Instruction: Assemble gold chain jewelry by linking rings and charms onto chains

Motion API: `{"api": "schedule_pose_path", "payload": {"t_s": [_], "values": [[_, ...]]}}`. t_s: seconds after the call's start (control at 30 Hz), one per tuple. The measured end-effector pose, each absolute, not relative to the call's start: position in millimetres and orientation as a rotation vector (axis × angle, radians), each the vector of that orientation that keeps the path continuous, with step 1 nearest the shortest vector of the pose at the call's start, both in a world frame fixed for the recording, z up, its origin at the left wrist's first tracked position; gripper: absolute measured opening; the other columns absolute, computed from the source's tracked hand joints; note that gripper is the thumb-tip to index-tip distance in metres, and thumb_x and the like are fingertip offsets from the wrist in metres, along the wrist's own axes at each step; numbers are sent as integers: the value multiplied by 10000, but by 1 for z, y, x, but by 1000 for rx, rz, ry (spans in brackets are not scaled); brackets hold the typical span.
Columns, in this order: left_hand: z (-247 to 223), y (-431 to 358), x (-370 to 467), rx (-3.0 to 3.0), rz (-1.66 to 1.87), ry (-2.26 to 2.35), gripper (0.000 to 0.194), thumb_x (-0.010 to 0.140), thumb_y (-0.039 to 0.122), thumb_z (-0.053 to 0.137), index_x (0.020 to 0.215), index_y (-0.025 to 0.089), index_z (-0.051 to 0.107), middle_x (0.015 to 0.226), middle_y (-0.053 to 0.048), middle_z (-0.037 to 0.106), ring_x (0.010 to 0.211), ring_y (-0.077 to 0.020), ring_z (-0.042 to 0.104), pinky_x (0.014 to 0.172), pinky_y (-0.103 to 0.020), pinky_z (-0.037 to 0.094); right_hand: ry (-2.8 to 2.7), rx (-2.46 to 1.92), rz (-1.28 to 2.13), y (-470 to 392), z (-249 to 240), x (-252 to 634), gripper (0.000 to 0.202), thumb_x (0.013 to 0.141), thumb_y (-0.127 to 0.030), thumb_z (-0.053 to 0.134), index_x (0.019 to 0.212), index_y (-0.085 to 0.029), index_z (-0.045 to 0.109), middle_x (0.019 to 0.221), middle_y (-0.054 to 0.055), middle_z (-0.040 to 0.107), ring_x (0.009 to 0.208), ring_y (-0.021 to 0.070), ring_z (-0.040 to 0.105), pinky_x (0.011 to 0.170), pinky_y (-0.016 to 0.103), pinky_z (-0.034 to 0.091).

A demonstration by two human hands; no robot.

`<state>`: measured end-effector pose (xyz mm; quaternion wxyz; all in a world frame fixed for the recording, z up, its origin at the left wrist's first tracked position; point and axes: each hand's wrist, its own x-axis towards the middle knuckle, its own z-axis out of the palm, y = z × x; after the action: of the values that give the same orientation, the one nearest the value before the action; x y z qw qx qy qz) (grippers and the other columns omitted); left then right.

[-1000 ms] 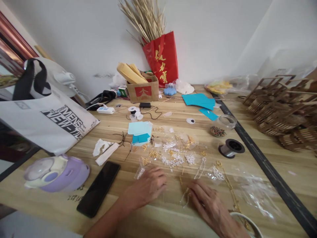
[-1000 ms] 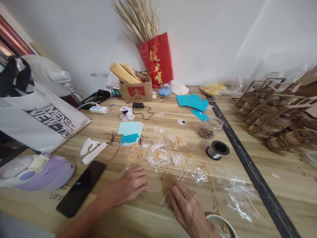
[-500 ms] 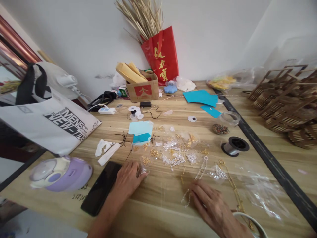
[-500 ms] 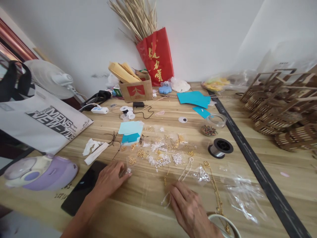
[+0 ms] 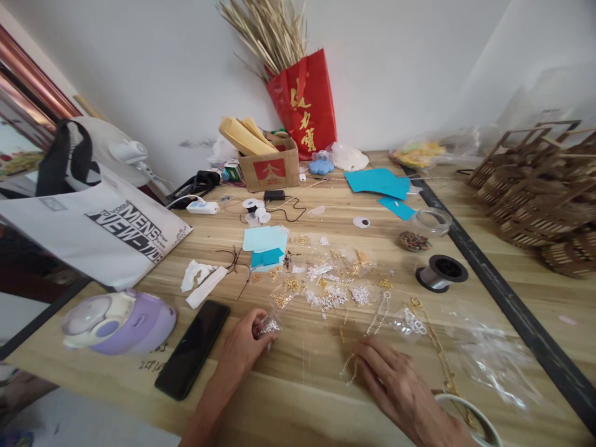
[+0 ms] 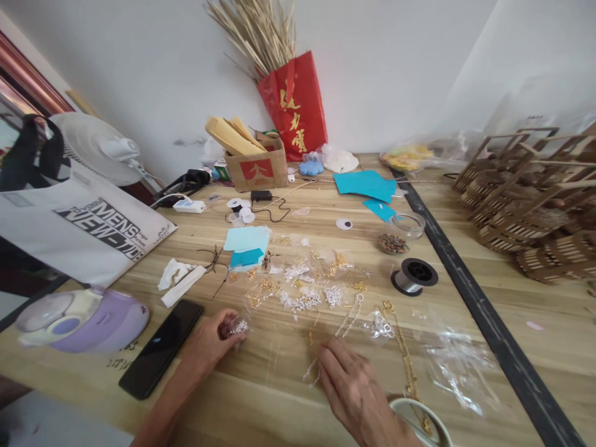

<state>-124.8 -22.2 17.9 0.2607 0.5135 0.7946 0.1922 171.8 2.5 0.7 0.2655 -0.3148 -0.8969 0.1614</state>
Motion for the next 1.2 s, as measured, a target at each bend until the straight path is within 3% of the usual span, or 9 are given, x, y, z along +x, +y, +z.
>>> {"api": "schedule_pose_path", "payload": {"t_s": [0.2, 0.43, 0.77, 1.03, 1.2], "values": [[15, -22, -129, 1218, 715, 2013, 345, 578, 298, 690, 895, 172, 644, 771, -41, 706, 744, -236, 648, 685, -307, 473, -2443, -873, 473, 3, 0, 171, 243, 988, -158, 322, 1086, -188, 542, 958, 84, 640, 850, 193, 653, 705, 297, 544], [23, -19, -116, 972, 880, 1634, 416, 627, 377, 719, 946, 161, 562, 533, 34, 612, 455, -146, 563, 429, -221, 392, -2426, -881, 561, 2, 3, 170, 238, 993, -172, 319, 1005, -199, 554, 927, 73, 634, 834, 192, 643, 719, 307, 534], [32, 16, -92, 919, 954, 1334, 342, 632, 397, 756, 728, 168, 521, 624, -6, 658, 554, -142, 626, 432, -182, 402, -2215, -918, 922, 0, 22, 151, 197, 964, -186, 386, 871, -195, 560, 761, 27, 596, 666, 150, 577, 594, 256, 444], [26, 27, -70, 1020, 909, 1219, 302, 672, 387, 752, 657, 150, 565, 606, 18, 563, 582, -119, 536, 499, -205, 451, -1743, -1057, 1602, 13, 19, 130, 139, 869, -261, 527, 797, -156, 583, 631, -18, 570, 521, 87, 483, 485, 193, 364], [20, 27, -69, 1021, 971, 1202, 306, 673, 389, 752, 622, 152, 565, 586, 37, 504, 559, -108, 492, 490, -202, 441, -1384, -990, 1851, 26, 8, 112, 269, 759, -388, 681, 814, -168, 537, 700, 4, 648, 531, 105, 586, 463, 194, 446]]}}
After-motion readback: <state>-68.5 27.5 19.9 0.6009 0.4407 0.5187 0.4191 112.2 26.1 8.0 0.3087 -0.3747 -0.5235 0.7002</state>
